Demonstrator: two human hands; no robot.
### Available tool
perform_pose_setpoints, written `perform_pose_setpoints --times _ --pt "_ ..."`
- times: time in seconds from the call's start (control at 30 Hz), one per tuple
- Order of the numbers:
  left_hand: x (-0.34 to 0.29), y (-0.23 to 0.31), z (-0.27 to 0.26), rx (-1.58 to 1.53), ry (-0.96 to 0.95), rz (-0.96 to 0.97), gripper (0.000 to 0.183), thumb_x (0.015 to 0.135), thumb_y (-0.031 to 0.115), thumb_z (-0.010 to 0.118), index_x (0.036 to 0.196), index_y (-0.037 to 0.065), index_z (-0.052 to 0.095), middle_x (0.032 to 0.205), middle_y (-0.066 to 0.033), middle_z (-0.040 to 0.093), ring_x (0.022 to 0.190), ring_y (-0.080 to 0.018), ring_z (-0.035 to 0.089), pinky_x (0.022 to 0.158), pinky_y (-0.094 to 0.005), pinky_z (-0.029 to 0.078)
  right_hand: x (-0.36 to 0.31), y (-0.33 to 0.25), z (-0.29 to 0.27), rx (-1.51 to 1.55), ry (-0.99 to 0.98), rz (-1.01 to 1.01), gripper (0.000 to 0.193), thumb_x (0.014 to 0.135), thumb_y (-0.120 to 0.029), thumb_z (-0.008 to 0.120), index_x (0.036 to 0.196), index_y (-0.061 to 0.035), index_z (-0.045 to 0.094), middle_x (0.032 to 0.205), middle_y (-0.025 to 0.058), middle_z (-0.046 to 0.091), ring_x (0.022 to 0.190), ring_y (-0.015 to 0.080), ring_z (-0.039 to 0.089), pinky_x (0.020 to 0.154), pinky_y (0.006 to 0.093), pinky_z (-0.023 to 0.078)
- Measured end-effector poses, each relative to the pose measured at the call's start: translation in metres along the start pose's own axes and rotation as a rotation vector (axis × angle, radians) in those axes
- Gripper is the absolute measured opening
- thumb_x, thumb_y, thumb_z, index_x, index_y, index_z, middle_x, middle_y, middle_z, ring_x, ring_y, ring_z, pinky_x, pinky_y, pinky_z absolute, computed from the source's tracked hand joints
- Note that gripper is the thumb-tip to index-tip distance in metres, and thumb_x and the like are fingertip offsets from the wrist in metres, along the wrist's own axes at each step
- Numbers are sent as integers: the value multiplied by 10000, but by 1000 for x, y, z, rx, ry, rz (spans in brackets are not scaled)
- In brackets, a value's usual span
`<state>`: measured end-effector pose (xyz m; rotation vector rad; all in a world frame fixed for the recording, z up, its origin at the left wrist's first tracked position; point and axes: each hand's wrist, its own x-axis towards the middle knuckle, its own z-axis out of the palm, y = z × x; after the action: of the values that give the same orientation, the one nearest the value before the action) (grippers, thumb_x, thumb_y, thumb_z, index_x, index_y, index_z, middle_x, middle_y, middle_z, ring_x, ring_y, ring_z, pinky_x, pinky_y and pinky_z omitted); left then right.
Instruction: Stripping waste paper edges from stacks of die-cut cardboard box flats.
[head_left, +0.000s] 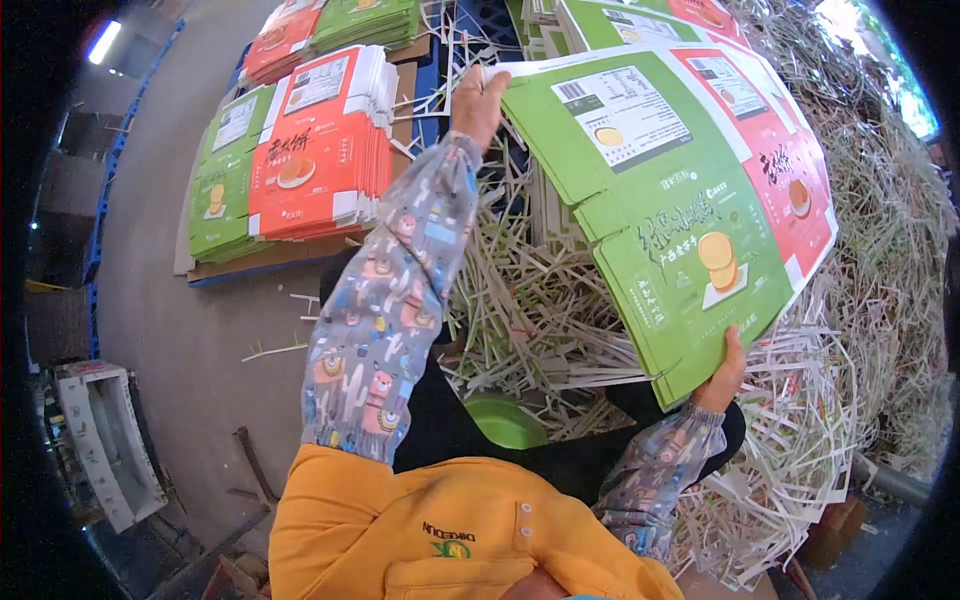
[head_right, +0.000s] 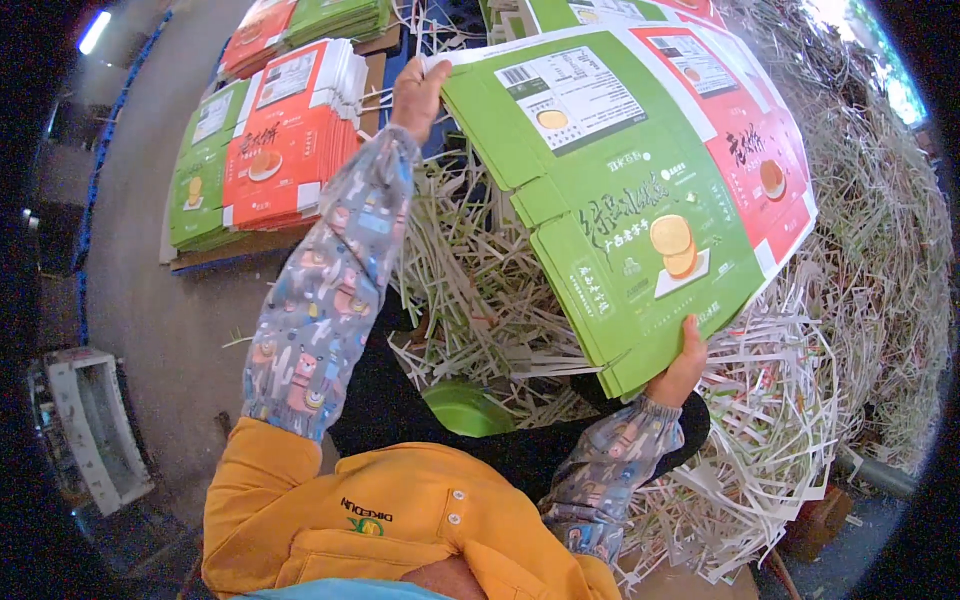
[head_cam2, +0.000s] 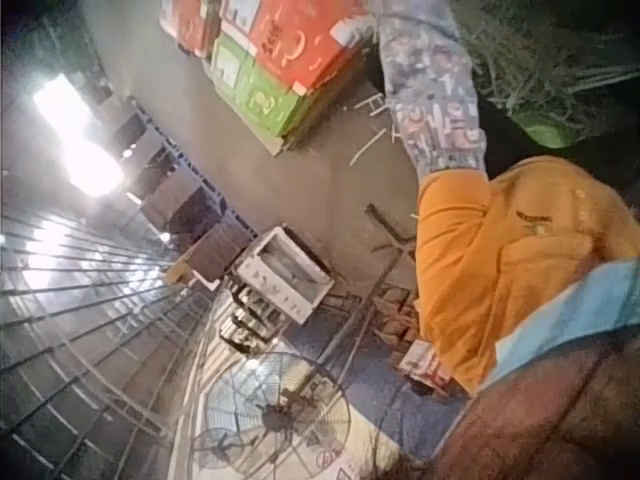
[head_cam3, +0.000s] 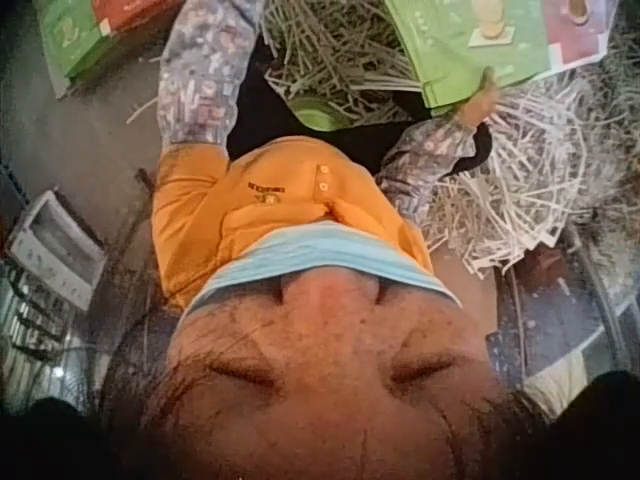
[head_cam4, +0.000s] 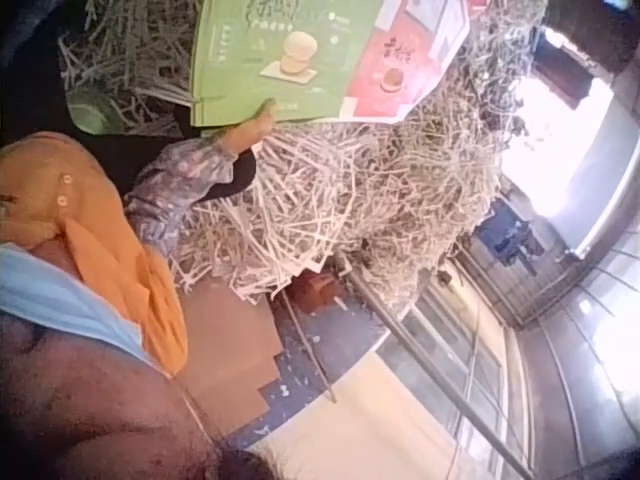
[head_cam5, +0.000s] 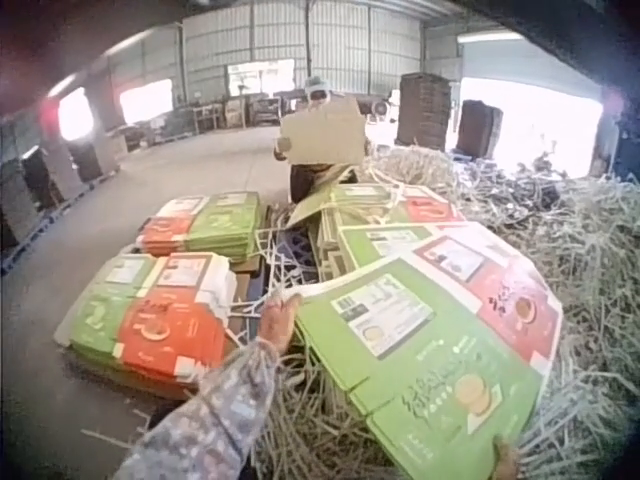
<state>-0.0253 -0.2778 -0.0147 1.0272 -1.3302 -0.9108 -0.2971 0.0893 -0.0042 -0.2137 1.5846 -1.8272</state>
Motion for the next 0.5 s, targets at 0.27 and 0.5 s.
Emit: perform_pose_setpoints --times 0.27,0.5 --pt "64 -3 -48 -282 -124 -215 192 768 191 599 746 16 523 607 -40 540 446 -124 487 391 -262 383 -12 -42 2 230 -42 189 371 843 -295 482 1080 -10 483 996 105 559 868 220 553 773 355 453" --pt "61 2 -49 713 29 329 791 605 349 746 1126 -81 334 945 -189 568 832 -254 552 772 -333 441 3 -17 -8 319 -136 212 373 858 -276 457 1123 -14 460 1066 108 543 927 236 545 820 360 437"
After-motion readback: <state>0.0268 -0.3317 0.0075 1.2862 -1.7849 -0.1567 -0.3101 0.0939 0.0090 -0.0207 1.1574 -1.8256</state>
